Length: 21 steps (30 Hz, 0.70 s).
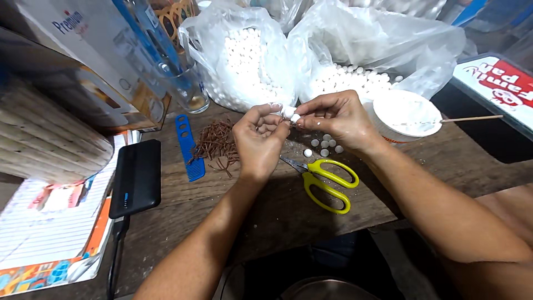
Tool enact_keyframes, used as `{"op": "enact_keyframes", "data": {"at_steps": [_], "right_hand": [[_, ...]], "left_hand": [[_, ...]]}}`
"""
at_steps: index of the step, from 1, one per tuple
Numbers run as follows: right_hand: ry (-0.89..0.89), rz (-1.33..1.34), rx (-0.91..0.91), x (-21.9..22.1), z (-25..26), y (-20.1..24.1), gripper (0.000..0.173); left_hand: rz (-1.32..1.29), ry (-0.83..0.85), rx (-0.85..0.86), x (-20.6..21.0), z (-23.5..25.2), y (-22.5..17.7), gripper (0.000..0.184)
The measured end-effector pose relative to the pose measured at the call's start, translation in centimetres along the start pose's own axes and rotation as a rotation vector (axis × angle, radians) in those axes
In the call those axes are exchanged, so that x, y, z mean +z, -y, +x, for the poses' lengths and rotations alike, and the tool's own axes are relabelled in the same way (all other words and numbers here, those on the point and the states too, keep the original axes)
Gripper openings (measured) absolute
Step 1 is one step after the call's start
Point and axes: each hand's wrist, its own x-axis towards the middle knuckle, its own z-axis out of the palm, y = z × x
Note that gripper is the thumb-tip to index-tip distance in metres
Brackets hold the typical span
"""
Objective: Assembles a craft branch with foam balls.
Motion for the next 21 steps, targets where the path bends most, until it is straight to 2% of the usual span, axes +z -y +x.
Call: {"op": "enact_keyframes", "data": {"at_steps": [9,12,14,15,17,19,21], "right_hand": [[-0.025,0.051,0.015,0.4,-0.1,-0.1,0.013],[-0.046,0.054,0.024,0.5,-0.1,-0.1,0.013],[-0.074,0.069,0.038,0.4,0.0,0.1,0.015],[-0.081,0.090,0.049,0.3,0.1,0.2,0.019],[-0.093,0.120,0.094,0.2,0.2,0.2,0.026],[-0.094,0.094,0.156,0.6,-0.2,0.3,0.025],[-0.070,0.029,0.158,1.3,-0.7,0.6,0.022]], "left_hand": [[0.014,0.027,0.063,-0.1,-0.1,0.3,0.036],[0.022,0.053,0.072,-0.3,-0.3,0.6,0.046],[-0.038,0.062,0.003,-0.3,-0.3,0.4,0.054],[-0.098,0.058,-0.055,-0.3,-0.2,0.2,0.053],[-0.235,0.024,-0.183,-0.3,0.0,-0.1,0.034],[-0.320,-0.014,-0.280,-0.4,0.3,-0.2,0.017],[-0.359,-0.026,-0.320,-0.4,0.5,-0.2,0.011]]}}
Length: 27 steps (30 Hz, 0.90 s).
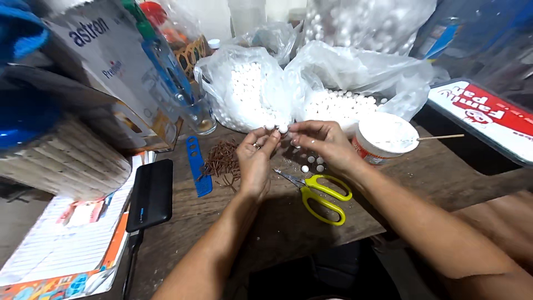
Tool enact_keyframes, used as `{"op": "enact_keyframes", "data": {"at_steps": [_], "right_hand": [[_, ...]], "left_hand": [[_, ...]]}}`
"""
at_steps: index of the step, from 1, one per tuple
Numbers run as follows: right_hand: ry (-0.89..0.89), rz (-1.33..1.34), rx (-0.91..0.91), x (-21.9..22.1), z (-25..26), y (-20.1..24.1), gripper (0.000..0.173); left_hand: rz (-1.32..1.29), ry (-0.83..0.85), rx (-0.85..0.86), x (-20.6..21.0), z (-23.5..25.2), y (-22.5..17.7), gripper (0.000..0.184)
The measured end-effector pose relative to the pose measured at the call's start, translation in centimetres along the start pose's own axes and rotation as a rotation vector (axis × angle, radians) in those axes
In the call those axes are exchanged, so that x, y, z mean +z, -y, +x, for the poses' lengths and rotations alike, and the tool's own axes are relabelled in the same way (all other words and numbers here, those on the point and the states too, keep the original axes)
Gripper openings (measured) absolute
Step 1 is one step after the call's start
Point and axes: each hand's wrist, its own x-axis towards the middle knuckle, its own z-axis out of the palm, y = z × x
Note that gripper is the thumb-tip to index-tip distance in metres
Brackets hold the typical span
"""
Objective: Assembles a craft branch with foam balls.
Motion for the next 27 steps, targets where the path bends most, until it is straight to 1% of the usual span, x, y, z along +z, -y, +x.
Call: {"op": "enact_keyframes", "data": {"at_steps": [4,8,10,12,13,14,16,17,18,20,21,22,23,24,25,27], "right_hand": [[0.034,-0.108,-0.054,1.3,-0.4,0.1,0.013],[0.027,-0.059,-0.078,2.1,-0.7,0.0,0.004],[0.003,-0.058,-0.102,1.7,-0.8,0.4,0.005],[-0.059,-0.149,-0.182,0.8,-1.3,1.1,0.009],[-0.112,-0.232,-0.272,0.1,-1.6,1.7,0.011],[-0.185,-0.320,-0.409,-0.7,-1.9,2.3,0.012],[-0.325,-0.452,-0.756,-2.6,-2.2,4.3,0.009],[-0.371,-0.512,-0.897,-3.7,-2.4,5.8,0.010],[-0.407,-0.564,-0.999,-4.8,-2.5,7.3,0.012],[-0.468,-0.657,-1.089,-7.1,-1.7,10.2,0.015],[-0.518,-0.669,-1.086,-8.2,-0.4,11.4,0.014],[-0.575,-0.668,-1.039,-9.4,1.4,12.8,0.015],[-0.621,-0.657,-0.944,-10.6,3.6,14.1,0.016],[-0.671,-0.639,-0.812,-11.9,6.2,15.5,0.016],[-0.703,-0.622,-0.627,-13.2,8.8,16.8,0.019],[-0.657,-0.609,-0.223,-15.0,13.7,18.8,0.023]], "left_hand": [[-0.052,0.018,-0.031,0.4,0.0,0.2,0.014],[-0.099,0.047,-0.032,0.7,-0.3,0.5,0.021],[-0.083,0.072,-0.024,0.9,-0.3,0.5,0.023],[-0.032,0.111,0.007,0.8,-0.3,0.7,0.022],[0.001,0.130,0.025,0.7,-0.3,0.7,0.021],[0.029,0.144,0.038,0.7,-0.3,0.7,0.020],[0.061,0.153,0.051,0.7,-0.4,0.6,0.020],[0.072,0.157,0.055,0.6,-0.4,0.6,0.020],[0.081,0.166,0.058,0.5,-0.4,0.7,0.021],[0.096,0.181,0.066,0.4,-0.5,0.9,0.021],[0.099,0.180,0.072,0.4,-0.5,1.0,0.020],[0.099,0.179,0.078,0.4,-0.5,1.1,0.019],[0.098,0.179,0.081,0.4,-0.6,1.1,0.019],[0.100,0.180,0.085,0.4,-0.6,1.0,0.019],[0.106,0.179,0.090,0.5,-0.6,1.0,0.020],[0.126,0.169,0.095,0.5,-0.7,1.0,0.020]]}}
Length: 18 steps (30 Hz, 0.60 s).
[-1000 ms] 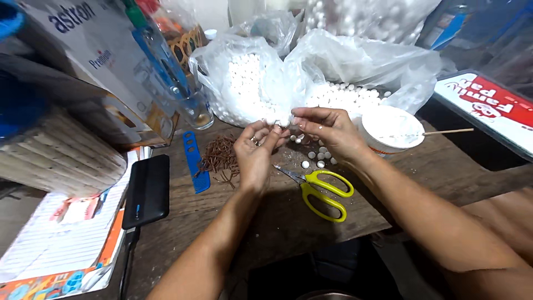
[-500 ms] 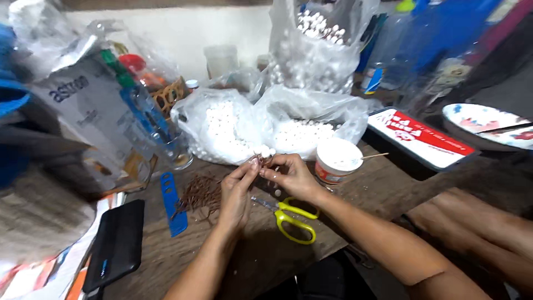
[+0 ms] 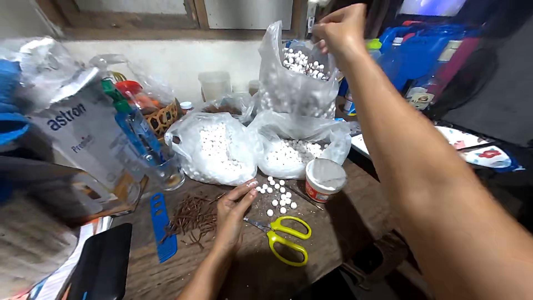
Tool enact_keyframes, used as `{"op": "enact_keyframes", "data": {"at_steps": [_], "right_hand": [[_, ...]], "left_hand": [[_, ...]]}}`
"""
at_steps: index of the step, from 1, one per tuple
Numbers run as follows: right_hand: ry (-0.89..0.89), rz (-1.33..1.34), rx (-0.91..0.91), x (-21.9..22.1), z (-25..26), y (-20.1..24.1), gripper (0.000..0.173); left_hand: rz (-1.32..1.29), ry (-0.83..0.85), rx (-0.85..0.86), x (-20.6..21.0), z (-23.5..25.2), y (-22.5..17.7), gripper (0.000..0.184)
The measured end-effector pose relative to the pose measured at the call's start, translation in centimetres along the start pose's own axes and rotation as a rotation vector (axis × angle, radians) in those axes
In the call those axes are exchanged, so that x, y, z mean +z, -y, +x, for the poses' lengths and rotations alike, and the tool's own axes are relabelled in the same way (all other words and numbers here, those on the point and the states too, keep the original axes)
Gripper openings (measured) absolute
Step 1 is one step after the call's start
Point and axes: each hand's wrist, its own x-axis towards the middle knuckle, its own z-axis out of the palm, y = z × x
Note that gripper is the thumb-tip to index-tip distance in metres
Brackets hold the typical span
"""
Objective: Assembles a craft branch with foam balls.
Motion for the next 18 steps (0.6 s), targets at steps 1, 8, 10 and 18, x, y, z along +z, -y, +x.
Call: {"op": "enact_keyframes", "data": {"at_steps": [1,8,10,18], "right_hand": [[0.116,-0.057,0.118,0.5,1.7,0.1,0.027],[0.212,-0.020,-0.053,-0.2,-2.6,0.4,0.022],[0.241,0.049,-0.288,-1.1,-8.1,-0.8,0.009],[0.296,-0.104,-0.851,-3.8,-26.8,-8.1,0.025]], "left_hand": [[0.009,-0.007,0.003,-0.1,0.0,0.0,0.020],[0.095,-0.072,0.011,-1.2,0.7,-0.6,0.018],[0.178,-0.043,0.072,-2.0,0.8,-0.3,0.021],[0.348,-0.133,0.350,-2.7,2.4,-0.1,0.027]]}}
